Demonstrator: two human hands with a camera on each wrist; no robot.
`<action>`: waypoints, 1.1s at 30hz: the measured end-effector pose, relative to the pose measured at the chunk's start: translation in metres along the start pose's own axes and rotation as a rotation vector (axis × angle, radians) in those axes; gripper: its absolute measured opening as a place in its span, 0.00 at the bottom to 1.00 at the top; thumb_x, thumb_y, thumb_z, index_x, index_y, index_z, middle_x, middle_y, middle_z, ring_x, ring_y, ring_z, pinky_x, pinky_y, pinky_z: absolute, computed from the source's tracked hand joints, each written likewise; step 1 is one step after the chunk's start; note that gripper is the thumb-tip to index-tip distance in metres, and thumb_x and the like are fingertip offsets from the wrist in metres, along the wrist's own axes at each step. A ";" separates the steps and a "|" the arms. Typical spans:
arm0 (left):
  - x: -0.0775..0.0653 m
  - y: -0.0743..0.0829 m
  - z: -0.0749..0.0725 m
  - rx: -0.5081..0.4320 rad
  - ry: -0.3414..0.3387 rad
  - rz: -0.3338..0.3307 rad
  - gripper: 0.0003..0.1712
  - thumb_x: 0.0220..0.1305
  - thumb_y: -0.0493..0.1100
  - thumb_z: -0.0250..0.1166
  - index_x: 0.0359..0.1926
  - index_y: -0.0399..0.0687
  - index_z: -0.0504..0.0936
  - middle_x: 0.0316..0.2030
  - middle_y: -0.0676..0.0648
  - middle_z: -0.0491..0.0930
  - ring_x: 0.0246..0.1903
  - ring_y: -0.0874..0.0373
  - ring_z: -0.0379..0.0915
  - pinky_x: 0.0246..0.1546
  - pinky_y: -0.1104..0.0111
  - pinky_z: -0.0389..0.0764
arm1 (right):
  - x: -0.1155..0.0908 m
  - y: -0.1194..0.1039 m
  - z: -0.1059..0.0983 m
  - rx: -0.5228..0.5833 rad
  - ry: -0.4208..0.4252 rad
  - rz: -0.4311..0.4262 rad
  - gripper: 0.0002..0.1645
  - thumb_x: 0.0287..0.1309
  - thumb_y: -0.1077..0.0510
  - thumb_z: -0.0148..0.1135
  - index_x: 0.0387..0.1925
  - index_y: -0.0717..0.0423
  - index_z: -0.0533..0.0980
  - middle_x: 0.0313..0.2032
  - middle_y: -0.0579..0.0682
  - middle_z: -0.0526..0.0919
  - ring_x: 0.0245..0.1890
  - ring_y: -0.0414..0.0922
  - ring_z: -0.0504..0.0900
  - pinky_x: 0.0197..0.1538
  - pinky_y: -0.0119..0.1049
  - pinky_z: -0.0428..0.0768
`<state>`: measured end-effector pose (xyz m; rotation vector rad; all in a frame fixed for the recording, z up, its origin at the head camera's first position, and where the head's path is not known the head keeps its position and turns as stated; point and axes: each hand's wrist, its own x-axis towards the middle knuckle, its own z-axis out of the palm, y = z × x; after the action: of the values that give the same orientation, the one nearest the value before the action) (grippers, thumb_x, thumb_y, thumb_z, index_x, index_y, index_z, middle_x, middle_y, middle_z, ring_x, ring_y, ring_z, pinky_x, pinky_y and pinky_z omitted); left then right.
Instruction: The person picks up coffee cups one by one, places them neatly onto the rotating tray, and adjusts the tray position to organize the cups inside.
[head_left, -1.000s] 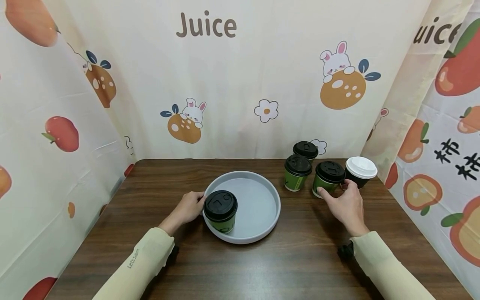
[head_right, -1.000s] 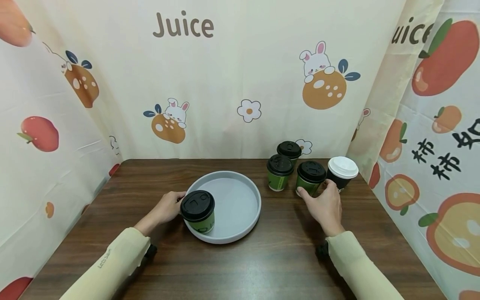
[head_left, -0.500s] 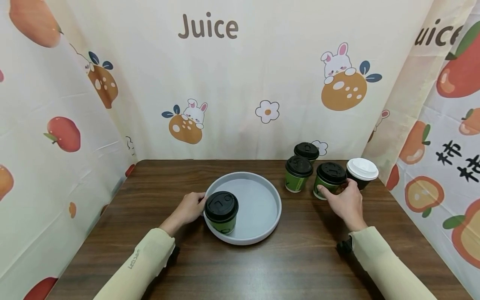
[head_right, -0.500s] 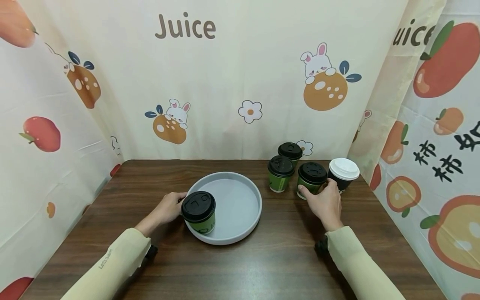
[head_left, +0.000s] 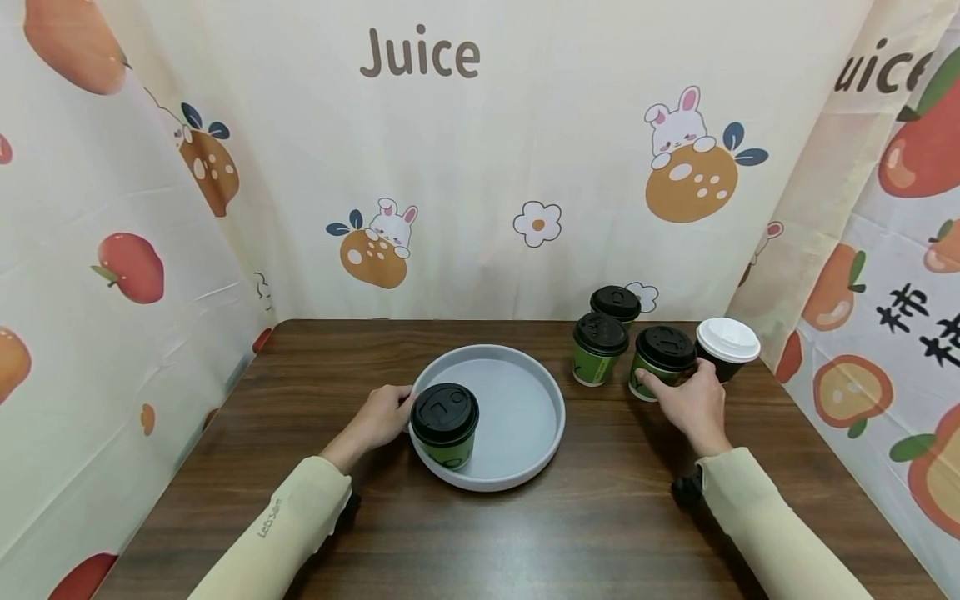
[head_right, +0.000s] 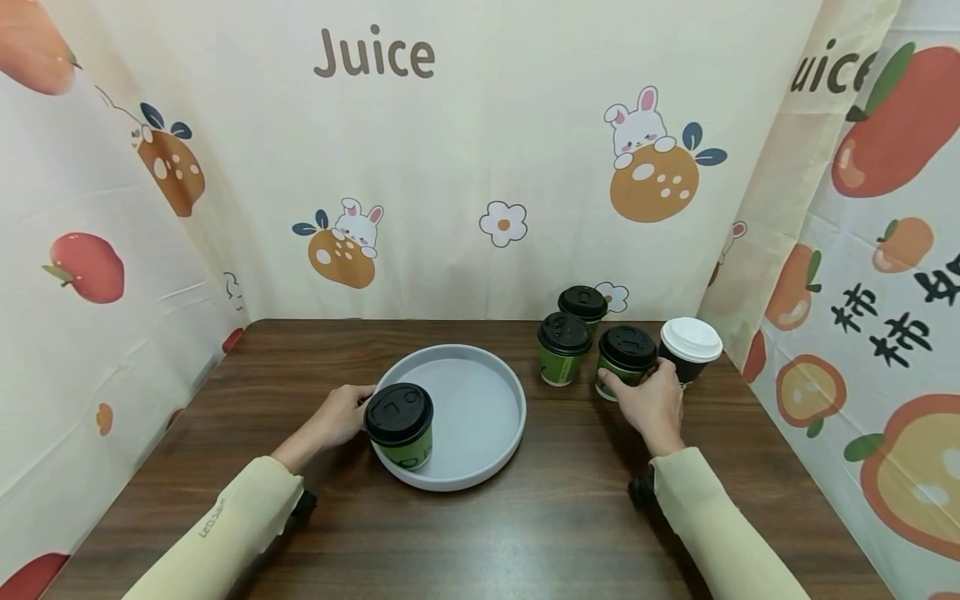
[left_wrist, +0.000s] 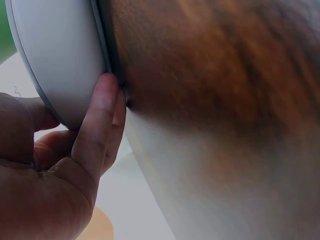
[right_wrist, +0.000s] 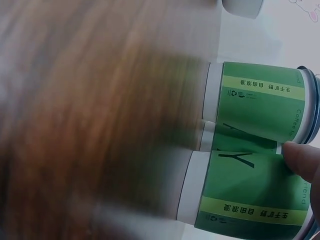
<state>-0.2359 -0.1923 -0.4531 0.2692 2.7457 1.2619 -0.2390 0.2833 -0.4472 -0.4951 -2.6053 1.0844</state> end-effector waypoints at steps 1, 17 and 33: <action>0.000 0.000 0.000 0.000 0.000 0.001 0.17 0.78 0.37 0.55 0.59 0.35 0.83 0.43 0.39 0.87 0.29 0.58 0.84 0.31 0.65 0.85 | 0.001 0.001 0.000 0.001 0.001 0.000 0.60 0.54 0.30 0.71 0.70 0.70 0.61 0.61 0.73 0.72 0.62 0.69 0.71 0.62 0.63 0.71; -0.002 0.001 0.001 0.001 0.002 -0.008 0.18 0.78 0.38 0.56 0.61 0.36 0.82 0.43 0.39 0.87 0.29 0.58 0.84 0.32 0.65 0.85 | 0.002 0.003 0.000 -0.023 0.002 -0.038 0.54 0.57 0.33 0.72 0.66 0.71 0.66 0.59 0.74 0.75 0.61 0.72 0.71 0.63 0.64 0.70; -0.001 0.001 0.000 0.015 0.002 -0.017 0.18 0.78 0.39 0.55 0.61 0.36 0.82 0.42 0.40 0.87 0.28 0.58 0.84 0.32 0.65 0.85 | -0.013 0.003 -0.010 -0.024 0.024 -0.046 0.52 0.56 0.31 0.71 0.62 0.70 0.68 0.56 0.73 0.77 0.59 0.69 0.72 0.60 0.62 0.72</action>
<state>-0.2349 -0.1920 -0.4525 0.2453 2.7548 1.2385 -0.2226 0.2864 -0.4445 -0.4478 -2.5987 1.0275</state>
